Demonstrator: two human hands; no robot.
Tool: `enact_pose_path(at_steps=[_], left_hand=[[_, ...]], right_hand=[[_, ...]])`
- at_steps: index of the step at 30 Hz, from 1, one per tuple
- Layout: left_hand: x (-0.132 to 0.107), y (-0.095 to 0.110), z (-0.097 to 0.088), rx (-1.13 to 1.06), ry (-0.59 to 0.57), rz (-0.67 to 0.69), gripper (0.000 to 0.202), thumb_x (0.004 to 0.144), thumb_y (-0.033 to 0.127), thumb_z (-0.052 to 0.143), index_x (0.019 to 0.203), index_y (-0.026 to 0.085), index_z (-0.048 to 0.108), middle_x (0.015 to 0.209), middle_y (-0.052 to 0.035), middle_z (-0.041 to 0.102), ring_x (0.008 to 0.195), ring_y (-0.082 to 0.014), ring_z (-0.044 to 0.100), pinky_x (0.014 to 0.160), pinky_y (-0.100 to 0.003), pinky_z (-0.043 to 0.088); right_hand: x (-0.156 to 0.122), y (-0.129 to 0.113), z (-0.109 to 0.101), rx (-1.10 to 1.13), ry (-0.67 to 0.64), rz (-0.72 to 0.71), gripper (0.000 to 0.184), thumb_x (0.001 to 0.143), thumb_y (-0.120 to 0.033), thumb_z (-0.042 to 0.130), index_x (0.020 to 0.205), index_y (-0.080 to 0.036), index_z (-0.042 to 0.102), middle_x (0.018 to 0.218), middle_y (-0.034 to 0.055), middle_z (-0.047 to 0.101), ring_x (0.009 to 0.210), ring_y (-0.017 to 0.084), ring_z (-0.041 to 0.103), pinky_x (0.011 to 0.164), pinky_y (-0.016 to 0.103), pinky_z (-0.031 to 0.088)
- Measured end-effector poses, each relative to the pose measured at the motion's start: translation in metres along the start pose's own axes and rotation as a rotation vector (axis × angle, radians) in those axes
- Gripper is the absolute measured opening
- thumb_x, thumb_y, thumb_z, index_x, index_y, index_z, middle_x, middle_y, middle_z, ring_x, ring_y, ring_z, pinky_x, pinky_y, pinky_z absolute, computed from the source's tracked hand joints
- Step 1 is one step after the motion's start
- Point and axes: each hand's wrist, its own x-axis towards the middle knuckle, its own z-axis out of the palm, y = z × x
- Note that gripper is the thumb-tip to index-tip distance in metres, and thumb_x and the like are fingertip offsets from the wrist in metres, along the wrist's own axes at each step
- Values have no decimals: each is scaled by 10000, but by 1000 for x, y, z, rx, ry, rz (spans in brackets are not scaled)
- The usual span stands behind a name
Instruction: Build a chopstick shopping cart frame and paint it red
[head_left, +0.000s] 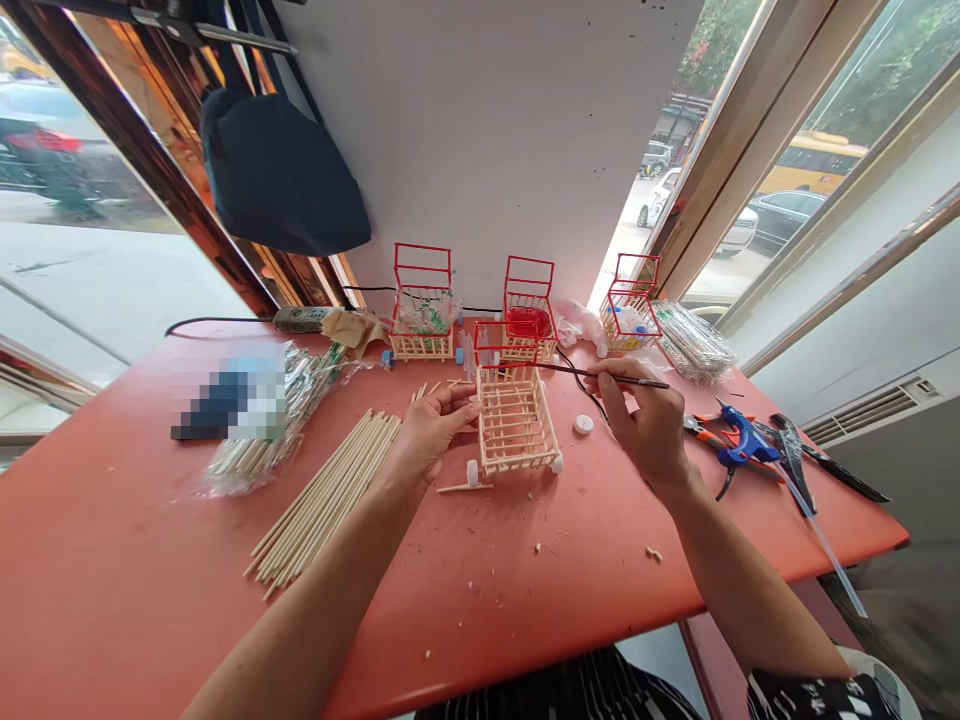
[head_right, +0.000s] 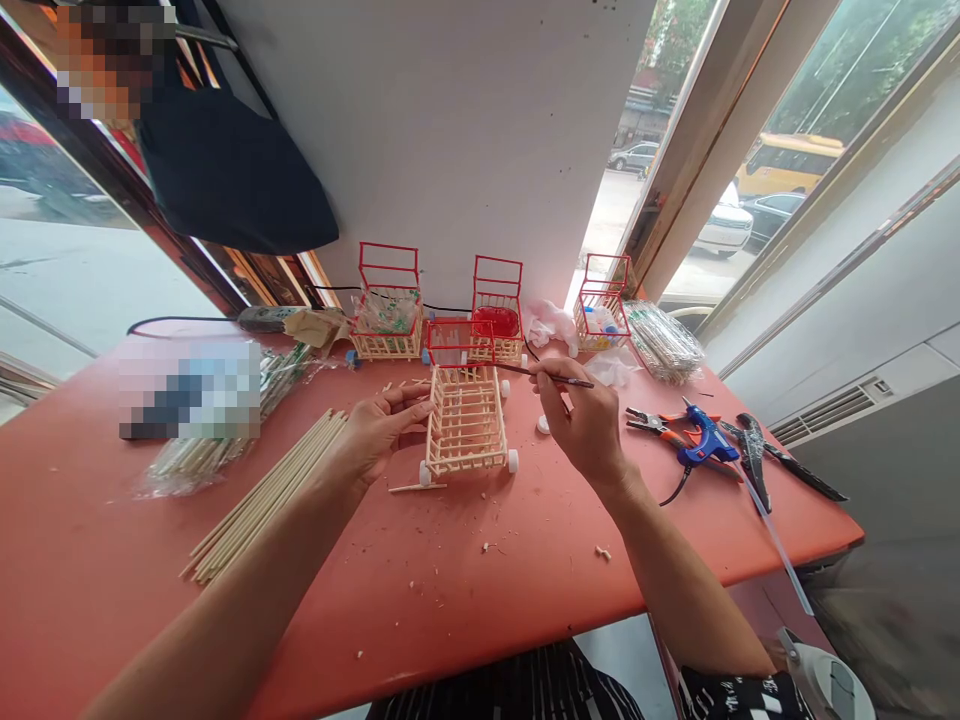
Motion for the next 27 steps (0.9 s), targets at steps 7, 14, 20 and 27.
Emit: enact_pose_path(at_steps=[7,14,20,27], left_hand=[[0,1,1,-13,7,-3,613,455,369,1006,964,140,753,808,-34,739,642,-146,666,601,-302,600],[-3,3,2,-10,17,-14,614,434,362,1007,949,146,751,806,-28,736,658,-149,668,615,-310,606],[-3,4,3,-6,19,-10,619,435,370,1007,948,143,746,788,-26,729,666,-156,670,620,-313,603],[-2,2,2,-3,12,-11,607,450,367,1002,956,149,745,795,-29,737,665,-158,671,627,-314,595]], right_hand=[[3,-2,-1,-25,-13,-7,147,1039,-228,544,1030,-243,690,923,34,775,797,168,759,742,292,608],[3,-7,-5,-75,-14,-49,132,1032,-204,555,1039,-244,680,910,28,785,801,175,759,735,301,594],[4,-9,-2,-55,4,-37,141,1035,-219,553,1039,-245,691,930,34,787,804,180,761,732,305,589],[4,-7,-1,-80,-8,-40,146,1039,-232,541,1032,-246,686,910,35,782,798,183,754,735,307,586]])
